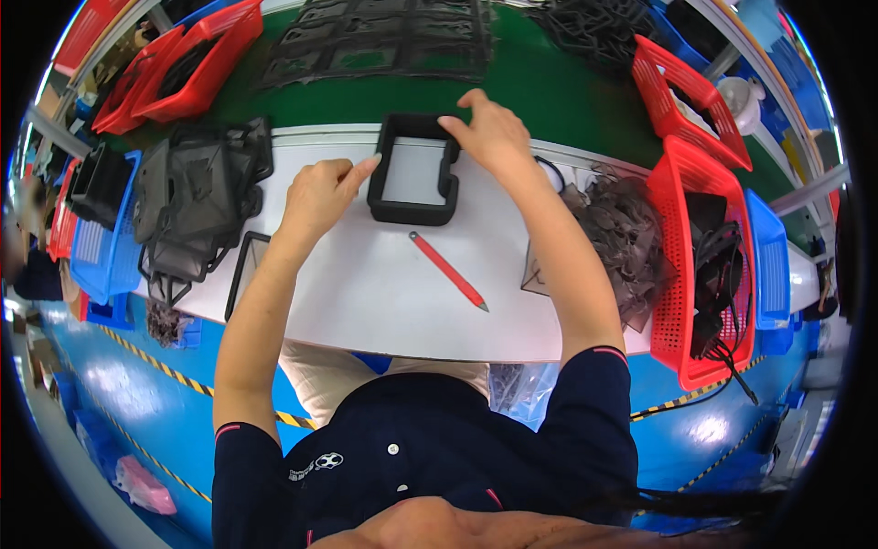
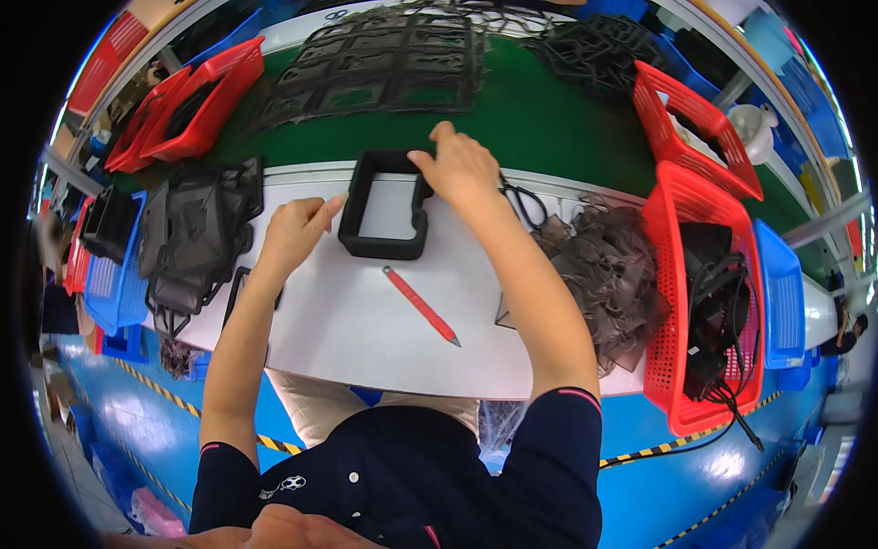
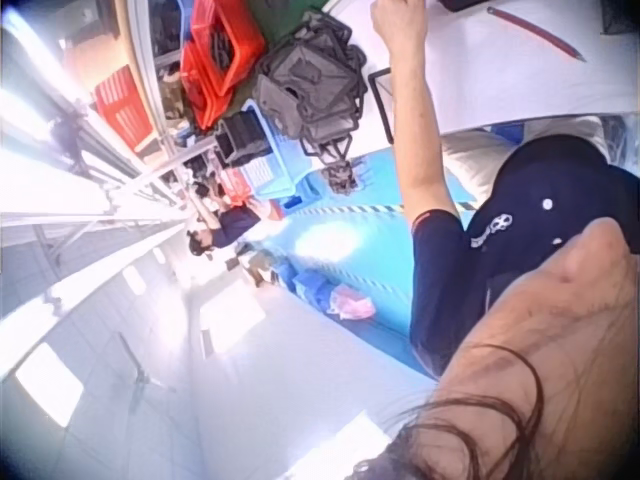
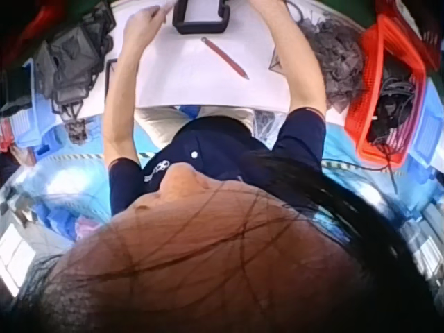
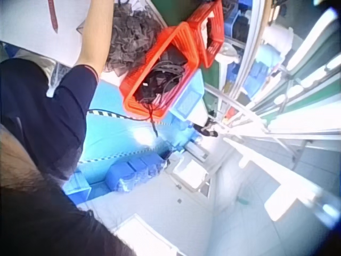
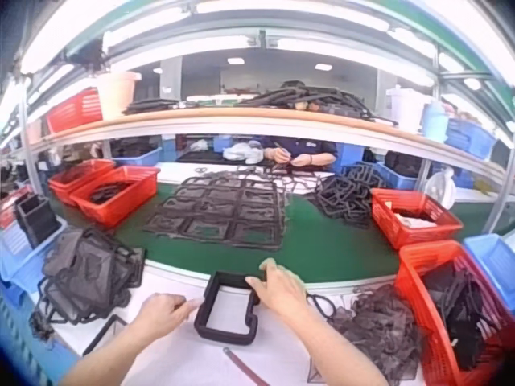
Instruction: Cleaning and trimming excess material from plastic frames using a manual trimming tool.
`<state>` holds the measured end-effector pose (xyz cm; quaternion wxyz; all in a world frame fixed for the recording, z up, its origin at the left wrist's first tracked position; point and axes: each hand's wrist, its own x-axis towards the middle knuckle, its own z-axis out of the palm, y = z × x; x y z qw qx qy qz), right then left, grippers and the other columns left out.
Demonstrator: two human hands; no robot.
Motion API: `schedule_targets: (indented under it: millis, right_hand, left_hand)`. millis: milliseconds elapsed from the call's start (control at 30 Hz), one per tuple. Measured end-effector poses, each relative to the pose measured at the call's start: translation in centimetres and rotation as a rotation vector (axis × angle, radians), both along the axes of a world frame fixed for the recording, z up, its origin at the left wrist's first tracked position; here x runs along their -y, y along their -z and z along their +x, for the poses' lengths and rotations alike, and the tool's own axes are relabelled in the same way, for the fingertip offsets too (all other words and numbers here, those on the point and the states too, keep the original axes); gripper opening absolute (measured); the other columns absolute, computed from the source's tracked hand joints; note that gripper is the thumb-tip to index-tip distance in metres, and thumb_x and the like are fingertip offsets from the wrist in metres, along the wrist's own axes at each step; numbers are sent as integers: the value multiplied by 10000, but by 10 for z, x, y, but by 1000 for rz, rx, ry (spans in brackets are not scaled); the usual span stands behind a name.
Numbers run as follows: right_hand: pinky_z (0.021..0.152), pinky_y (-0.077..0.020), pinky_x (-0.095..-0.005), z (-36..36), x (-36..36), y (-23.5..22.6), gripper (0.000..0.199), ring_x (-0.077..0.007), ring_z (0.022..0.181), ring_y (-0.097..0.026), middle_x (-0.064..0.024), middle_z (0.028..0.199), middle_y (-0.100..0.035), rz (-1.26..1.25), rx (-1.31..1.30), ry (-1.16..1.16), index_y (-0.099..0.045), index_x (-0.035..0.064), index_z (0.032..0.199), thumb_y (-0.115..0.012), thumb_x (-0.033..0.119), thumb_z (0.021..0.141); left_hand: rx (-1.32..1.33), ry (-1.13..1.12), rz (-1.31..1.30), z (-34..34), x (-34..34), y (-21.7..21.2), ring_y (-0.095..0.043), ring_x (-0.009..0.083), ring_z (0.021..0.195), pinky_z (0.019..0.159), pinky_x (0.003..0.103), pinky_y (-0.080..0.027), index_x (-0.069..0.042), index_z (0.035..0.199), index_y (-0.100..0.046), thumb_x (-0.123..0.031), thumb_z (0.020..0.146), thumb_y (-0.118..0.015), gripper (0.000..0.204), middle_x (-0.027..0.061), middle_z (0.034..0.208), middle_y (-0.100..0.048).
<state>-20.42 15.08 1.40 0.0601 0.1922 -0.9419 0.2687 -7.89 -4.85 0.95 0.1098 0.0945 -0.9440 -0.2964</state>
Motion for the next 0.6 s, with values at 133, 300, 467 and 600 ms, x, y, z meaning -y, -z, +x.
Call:
schedule_targets:
  millis: [133,300,467,600]
  right_hand:
    - [640,-470,-386,60,-41,-29,261,-305,724,-620,-137,765,-624,-231,97,-132,-558,16,944,-629,231,815]
    - [654,-499,-431,133,-53,5,314,-375,743,-617,-209,838,-597,141,177,-429,-466,9,1039,-602,154,797]
    - [659,-494,-466,152,-27,18,335,-404,735,-606,-239,820,-567,374,260,-362,-442,-5,1040,-569,53,736]
    - [697,-486,-463,150,-31,30,317,-398,755,-606,-225,868,-584,349,234,-287,-488,-10,1023,-545,18,713]
  left_hand:
    - [-32,-128,178,44,57,-33,-436,50,476,452,221,-331,-2,693,-619,-363,896,-559,419,-6,495,-458]
    - [269,-52,-91,112,80,-20,-507,96,514,488,262,-400,-6,870,-624,-200,781,-656,215,38,602,-553]
    - [208,-31,-236,134,44,5,-601,357,839,716,418,-483,-69,1078,-495,-74,685,-613,410,155,909,-614]
    - [96,-68,161,139,24,-25,-605,214,754,664,334,-496,-51,1113,-507,-15,708,-568,411,94,823,-586]
